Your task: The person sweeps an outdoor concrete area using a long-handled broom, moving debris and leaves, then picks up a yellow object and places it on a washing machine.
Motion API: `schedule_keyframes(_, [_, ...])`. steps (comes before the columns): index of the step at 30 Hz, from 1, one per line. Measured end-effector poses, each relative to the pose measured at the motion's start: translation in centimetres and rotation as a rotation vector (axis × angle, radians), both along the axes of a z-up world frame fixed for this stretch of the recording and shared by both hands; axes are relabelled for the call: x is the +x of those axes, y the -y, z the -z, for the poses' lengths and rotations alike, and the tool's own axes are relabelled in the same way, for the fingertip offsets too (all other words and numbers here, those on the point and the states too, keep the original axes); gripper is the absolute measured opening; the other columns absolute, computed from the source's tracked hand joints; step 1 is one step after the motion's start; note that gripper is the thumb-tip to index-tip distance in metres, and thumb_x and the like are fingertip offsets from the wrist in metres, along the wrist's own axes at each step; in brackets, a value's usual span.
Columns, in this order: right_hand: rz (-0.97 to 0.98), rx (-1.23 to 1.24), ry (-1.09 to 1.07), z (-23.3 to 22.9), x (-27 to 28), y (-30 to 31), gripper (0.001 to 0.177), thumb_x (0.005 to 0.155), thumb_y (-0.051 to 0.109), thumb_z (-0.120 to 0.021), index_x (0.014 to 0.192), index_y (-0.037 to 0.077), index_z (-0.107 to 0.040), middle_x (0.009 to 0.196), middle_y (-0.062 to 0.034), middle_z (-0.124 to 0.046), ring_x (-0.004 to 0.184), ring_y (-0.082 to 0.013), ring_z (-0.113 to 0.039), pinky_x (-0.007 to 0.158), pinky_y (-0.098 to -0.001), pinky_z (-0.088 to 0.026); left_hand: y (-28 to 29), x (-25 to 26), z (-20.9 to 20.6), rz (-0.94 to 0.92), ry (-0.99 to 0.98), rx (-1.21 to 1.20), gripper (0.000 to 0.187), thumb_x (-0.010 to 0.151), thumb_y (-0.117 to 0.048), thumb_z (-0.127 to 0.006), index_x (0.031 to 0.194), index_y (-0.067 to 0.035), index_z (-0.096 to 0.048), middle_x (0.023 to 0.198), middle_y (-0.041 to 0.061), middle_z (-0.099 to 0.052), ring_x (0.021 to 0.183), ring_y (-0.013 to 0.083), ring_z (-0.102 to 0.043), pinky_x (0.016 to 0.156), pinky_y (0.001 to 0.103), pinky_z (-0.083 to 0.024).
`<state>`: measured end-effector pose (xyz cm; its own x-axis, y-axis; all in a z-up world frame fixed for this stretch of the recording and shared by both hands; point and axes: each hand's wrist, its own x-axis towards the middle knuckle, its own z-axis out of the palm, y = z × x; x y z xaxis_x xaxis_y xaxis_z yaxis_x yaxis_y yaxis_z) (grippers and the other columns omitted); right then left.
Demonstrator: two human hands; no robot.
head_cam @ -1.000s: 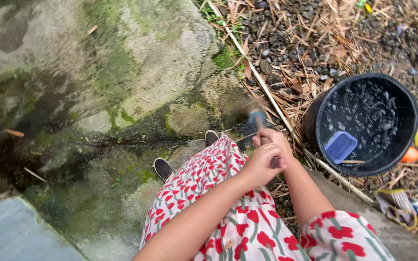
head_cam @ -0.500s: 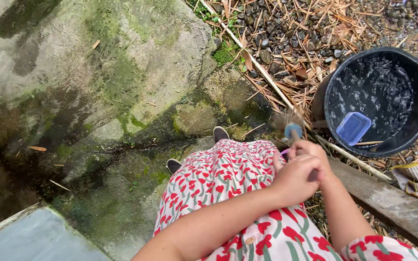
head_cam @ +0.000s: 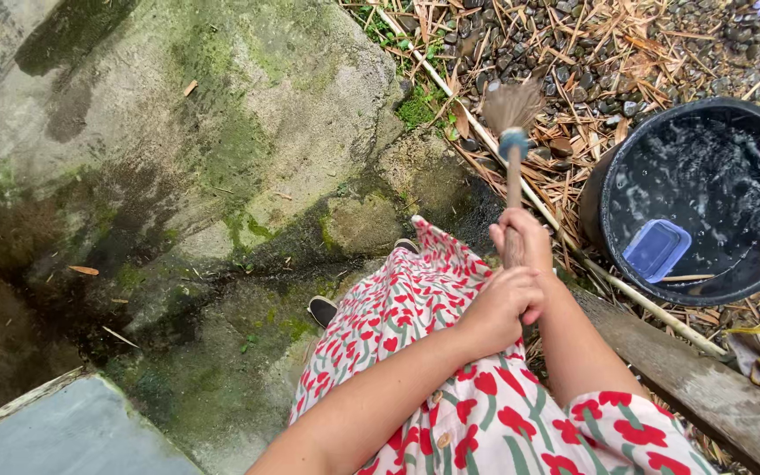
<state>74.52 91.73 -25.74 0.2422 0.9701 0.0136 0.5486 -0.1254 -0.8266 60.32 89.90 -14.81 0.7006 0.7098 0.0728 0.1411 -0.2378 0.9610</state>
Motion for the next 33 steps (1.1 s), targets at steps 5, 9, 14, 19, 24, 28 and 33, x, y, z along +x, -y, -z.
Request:
schedule_keyframes(5, [0.063,-0.168,0.038,-2.4,2.5,0.6,0.014,0.090,0.008,-0.075,0.089,0.004,-0.062,0.082,-0.0097,-0.062,0.071,-0.0195,-0.062,0.063,-0.0343,-0.050,0.2,2.1,-1.2,-0.108,0.088,0.052,0.019,0.076,0.011,-0.056,0.085,-0.006,-0.053,0.101,0.014,-0.064,0.137,0.0358,-0.057,0.115,0.047,-0.043])
schedule_keyframes(9, [-0.075,-0.205,0.002,1.5,4.9,3.7,0.016,0.087,0.007,-0.076,0.088,0.004,-0.061,0.079,-0.0098,-0.061,0.069,-0.0201,-0.060,0.064,-0.0342,-0.049,0.9,3.4,-1.7,-0.154,0.137,-0.071,0.022,0.077,0.006,-0.055,0.097,-0.005,-0.058,0.111,0.017,-0.064,0.131,0.0364,-0.058,0.117,0.045,-0.043])
schedule_keyframes(14, [-0.319,-0.384,-0.151,9.4,2.2,3.3,0.014,0.086,0.002,-0.074,0.089,0.004,-0.061,0.081,-0.0093,-0.060,0.072,-0.0198,-0.059,0.066,-0.0326,-0.049,-1.5,0.9,-0.8,-0.285,0.040,-0.178,0.023,0.074,-0.006,-0.061,0.097,-0.005,-0.058,0.103,0.014,-0.062,0.111,0.0344,-0.061,0.100,0.042,-0.048])
schedule_keyframes(19, [-0.270,-0.173,-0.168,11.4,-2.1,-7.0,0.015,0.085,-0.002,-0.073,0.091,0.005,-0.061,0.083,-0.0089,-0.059,0.074,-0.0196,-0.058,0.068,-0.0310,-0.050,-6.8,-3.1,1.1,-0.197,-0.023,-0.067,0.032,0.073,-0.011,-0.070,0.100,-0.003,-0.054,0.112,0.019,-0.055,0.118,0.0390,-0.054,0.106,0.047,-0.044])
schedule_keyframes(24, [-0.113,0.260,-0.080,5.7,-5.4,-18.6,0.021,0.081,-0.009,-0.071,0.091,0.004,-0.059,0.088,-0.0107,-0.058,0.079,-0.0217,-0.057,0.073,-0.0307,-0.049,-12.9,-5.7,3.3,-0.181,-0.028,0.122,0.026,0.074,-0.010,-0.066,0.098,-0.007,-0.058,0.115,0.015,-0.061,0.142,0.0402,-0.050,0.125,0.048,-0.039])
schedule_keyframes(28, [-0.041,0.239,0.036,0.9,-10.3,-26.5,0.017,0.082,-0.004,-0.074,0.090,0.002,-0.060,0.090,-0.0114,-0.063,0.078,-0.0214,-0.061,0.072,-0.0314,-0.051,-20.7,-11.0,-0.5,-0.322,0.010,0.018,0.027,0.080,-0.013,-0.069,0.105,-0.008,-0.060,0.123,0.016,-0.061,0.145,0.0407,-0.049,0.124,0.049,-0.038])
schedule_keyframes(33, [-0.017,0.215,-0.019,6.4,-18.0,-33.3,0.016,0.085,0.011,-0.077,0.083,0.004,-0.063,0.079,-0.0095,-0.062,0.071,-0.0206,-0.059,0.066,-0.0310,-0.049,-29.5,-17.7,-5.0,-0.473,0.042,-0.059,0.037,0.080,-0.015,-0.069,0.115,-0.009,-0.058,0.133,0.016,-0.060,0.138,0.0367,-0.054,0.118,0.045,-0.042])
